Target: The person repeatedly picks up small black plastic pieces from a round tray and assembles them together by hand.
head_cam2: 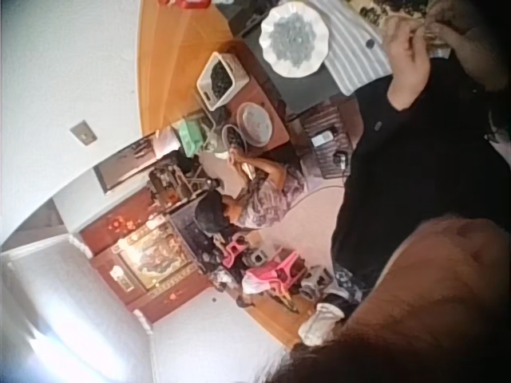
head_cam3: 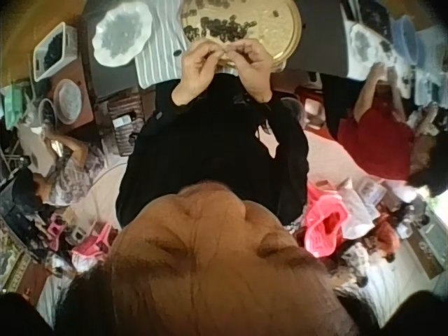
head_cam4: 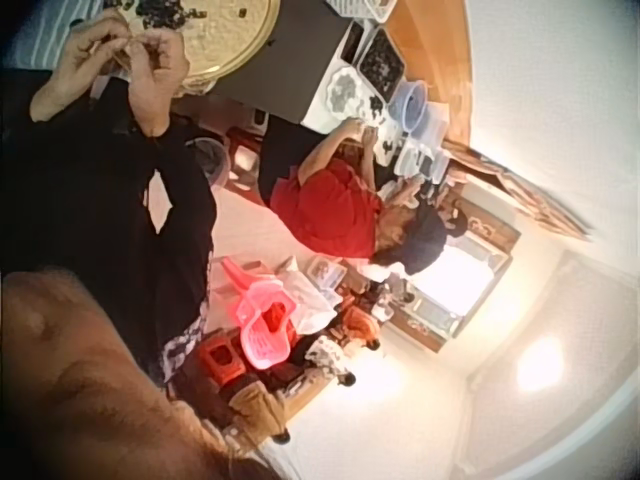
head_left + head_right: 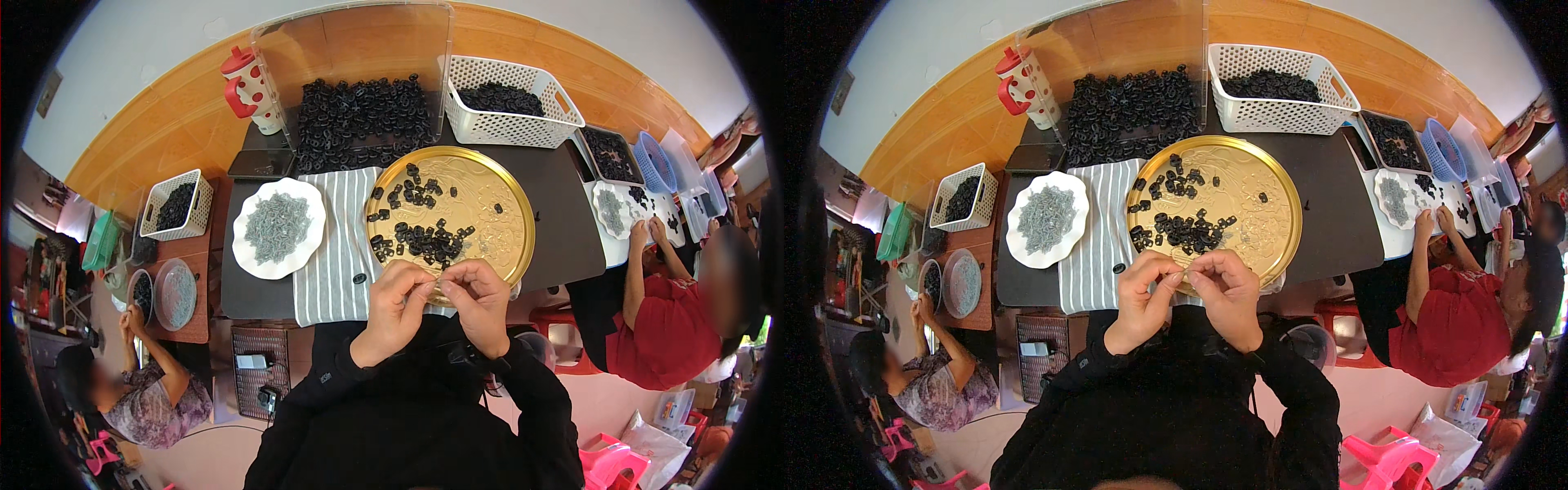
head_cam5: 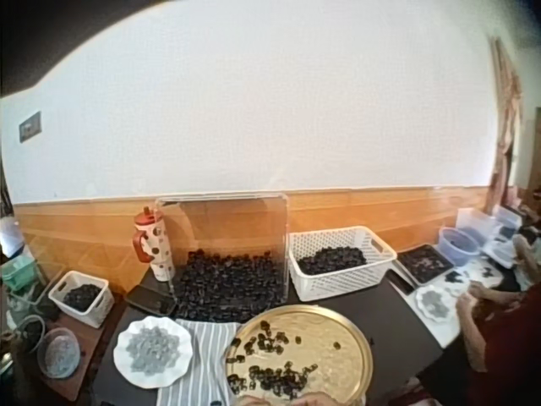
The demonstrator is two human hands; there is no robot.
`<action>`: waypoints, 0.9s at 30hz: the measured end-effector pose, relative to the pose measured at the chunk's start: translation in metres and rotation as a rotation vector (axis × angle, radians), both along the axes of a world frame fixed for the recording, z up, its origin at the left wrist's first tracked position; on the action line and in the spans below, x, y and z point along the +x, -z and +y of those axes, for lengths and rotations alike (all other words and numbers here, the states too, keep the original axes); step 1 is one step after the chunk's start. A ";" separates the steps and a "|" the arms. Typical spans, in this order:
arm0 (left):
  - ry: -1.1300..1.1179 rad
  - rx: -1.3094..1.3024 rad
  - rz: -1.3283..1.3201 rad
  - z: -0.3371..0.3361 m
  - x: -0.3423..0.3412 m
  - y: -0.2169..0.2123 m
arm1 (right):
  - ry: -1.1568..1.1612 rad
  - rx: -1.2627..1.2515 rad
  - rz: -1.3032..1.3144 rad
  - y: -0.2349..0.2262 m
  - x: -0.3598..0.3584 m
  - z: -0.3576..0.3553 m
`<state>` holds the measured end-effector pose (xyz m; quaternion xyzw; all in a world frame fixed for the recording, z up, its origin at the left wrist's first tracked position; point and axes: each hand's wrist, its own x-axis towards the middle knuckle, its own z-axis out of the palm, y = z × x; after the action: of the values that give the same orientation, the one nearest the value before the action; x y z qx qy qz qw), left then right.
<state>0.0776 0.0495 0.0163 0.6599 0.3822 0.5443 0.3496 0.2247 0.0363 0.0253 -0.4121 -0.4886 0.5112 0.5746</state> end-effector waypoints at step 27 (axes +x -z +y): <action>0.045 -0.068 0.022 0.001 0.011 0.008 | 0.066 0.087 -0.073 0.013 0.002 0.002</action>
<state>0.0891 0.0501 0.0082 0.6621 0.3894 0.5156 0.3797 0.2268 0.0381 0.0125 -0.4211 -0.5170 0.4550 0.5903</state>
